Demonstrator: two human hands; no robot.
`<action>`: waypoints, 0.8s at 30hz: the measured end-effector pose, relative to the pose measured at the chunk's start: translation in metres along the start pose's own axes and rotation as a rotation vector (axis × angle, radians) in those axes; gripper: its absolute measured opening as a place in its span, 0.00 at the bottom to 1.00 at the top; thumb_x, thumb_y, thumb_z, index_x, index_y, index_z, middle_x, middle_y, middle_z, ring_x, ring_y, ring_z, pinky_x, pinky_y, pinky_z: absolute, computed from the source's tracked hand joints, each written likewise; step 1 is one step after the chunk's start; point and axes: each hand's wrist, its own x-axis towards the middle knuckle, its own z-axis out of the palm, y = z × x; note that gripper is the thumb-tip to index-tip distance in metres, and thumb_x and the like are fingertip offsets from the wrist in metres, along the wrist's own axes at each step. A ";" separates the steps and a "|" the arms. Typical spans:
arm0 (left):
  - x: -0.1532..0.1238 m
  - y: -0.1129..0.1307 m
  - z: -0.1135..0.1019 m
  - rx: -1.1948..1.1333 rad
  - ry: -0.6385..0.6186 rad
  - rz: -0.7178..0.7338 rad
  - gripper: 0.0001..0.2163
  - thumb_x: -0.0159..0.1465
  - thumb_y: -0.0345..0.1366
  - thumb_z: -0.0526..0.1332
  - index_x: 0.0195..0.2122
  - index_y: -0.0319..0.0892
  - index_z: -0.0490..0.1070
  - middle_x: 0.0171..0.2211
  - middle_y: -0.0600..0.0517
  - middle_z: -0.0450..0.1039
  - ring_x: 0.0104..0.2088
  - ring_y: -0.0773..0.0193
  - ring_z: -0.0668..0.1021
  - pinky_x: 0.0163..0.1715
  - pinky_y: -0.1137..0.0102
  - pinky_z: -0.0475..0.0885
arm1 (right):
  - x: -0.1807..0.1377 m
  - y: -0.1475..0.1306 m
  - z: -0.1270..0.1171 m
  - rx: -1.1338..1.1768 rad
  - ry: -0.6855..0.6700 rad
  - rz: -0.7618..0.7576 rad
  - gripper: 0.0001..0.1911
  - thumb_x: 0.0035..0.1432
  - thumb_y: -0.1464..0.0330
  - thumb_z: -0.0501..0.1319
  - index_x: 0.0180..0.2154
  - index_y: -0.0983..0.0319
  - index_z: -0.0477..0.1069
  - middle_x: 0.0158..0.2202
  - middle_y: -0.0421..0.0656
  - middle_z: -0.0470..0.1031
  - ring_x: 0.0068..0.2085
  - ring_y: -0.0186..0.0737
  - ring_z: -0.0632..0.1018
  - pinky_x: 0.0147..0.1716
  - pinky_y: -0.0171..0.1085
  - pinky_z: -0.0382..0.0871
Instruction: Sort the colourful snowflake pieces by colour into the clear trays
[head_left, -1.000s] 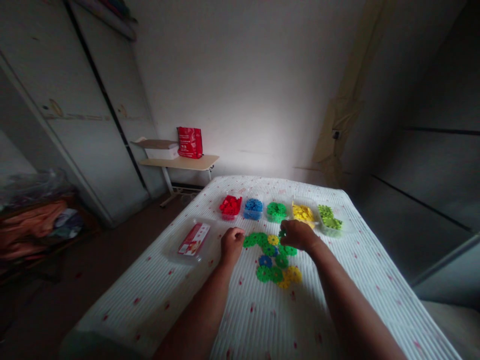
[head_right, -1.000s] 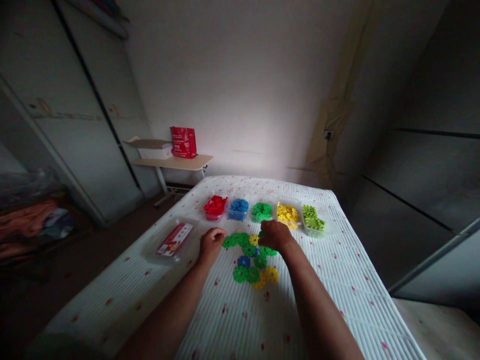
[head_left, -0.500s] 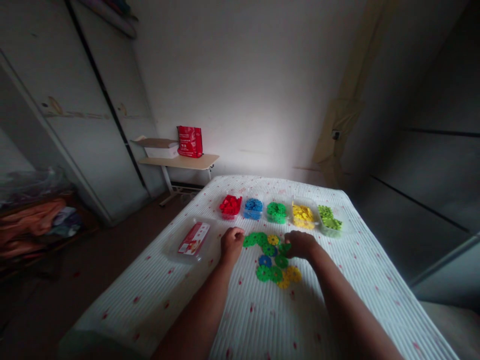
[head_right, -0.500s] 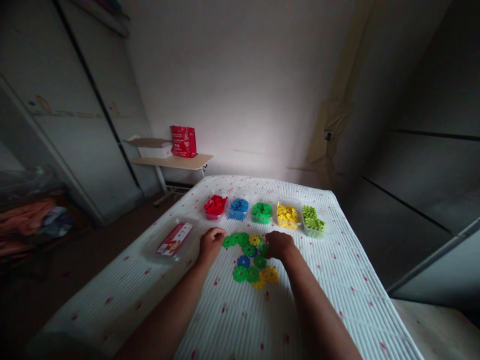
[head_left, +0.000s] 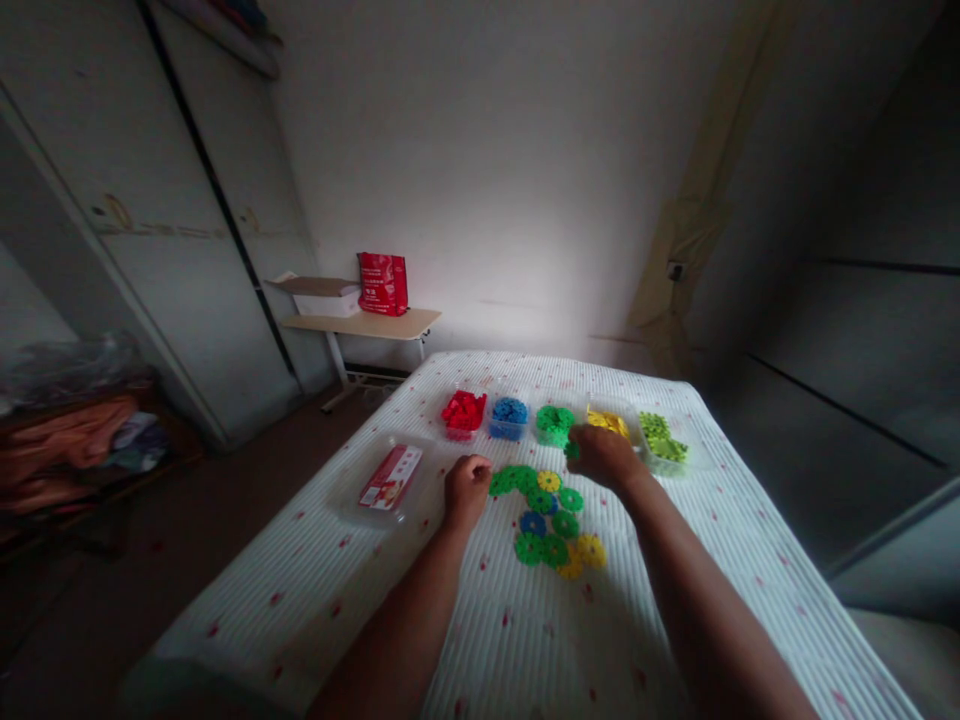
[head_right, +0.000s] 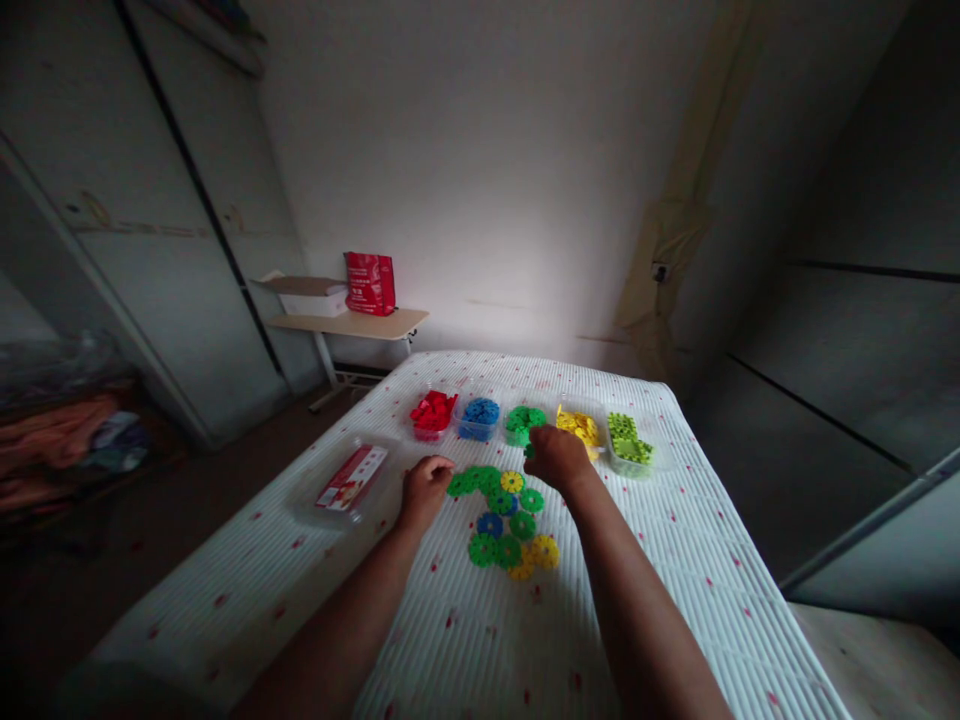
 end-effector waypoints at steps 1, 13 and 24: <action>0.000 0.000 0.000 -0.001 0.000 -0.002 0.07 0.52 0.26 0.54 0.26 0.39 0.72 0.26 0.53 0.73 0.30 0.67 0.74 0.34 0.73 0.67 | 0.007 -0.001 -0.007 0.004 0.064 0.013 0.14 0.50 0.67 0.57 0.41 0.63 0.70 0.39 0.50 0.75 0.40 0.46 0.76 0.34 0.37 0.66; 0.000 0.000 -0.001 0.011 -0.007 -0.008 0.07 0.52 0.26 0.54 0.27 0.39 0.72 0.27 0.52 0.73 0.30 0.67 0.74 0.34 0.73 0.67 | 0.020 0.010 0.015 0.203 0.176 0.081 0.17 0.55 0.67 0.54 0.48 0.62 0.68 0.44 0.49 0.74 0.42 0.43 0.75 0.38 0.36 0.65; 0.001 -0.004 0.001 0.031 -0.004 0.020 0.08 0.52 0.26 0.54 0.27 0.39 0.72 0.27 0.51 0.74 0.30 0.66 0.74 0.34 0.72 0.67 | -0.021 0.021 0.047 0.308 -0.058 -0.028 0.11 0.49 0.70 0.59 0.37 0.60 0.74 0.34 0.43 0.78 0.34 0.37 0.76 0.32 0.32 0.63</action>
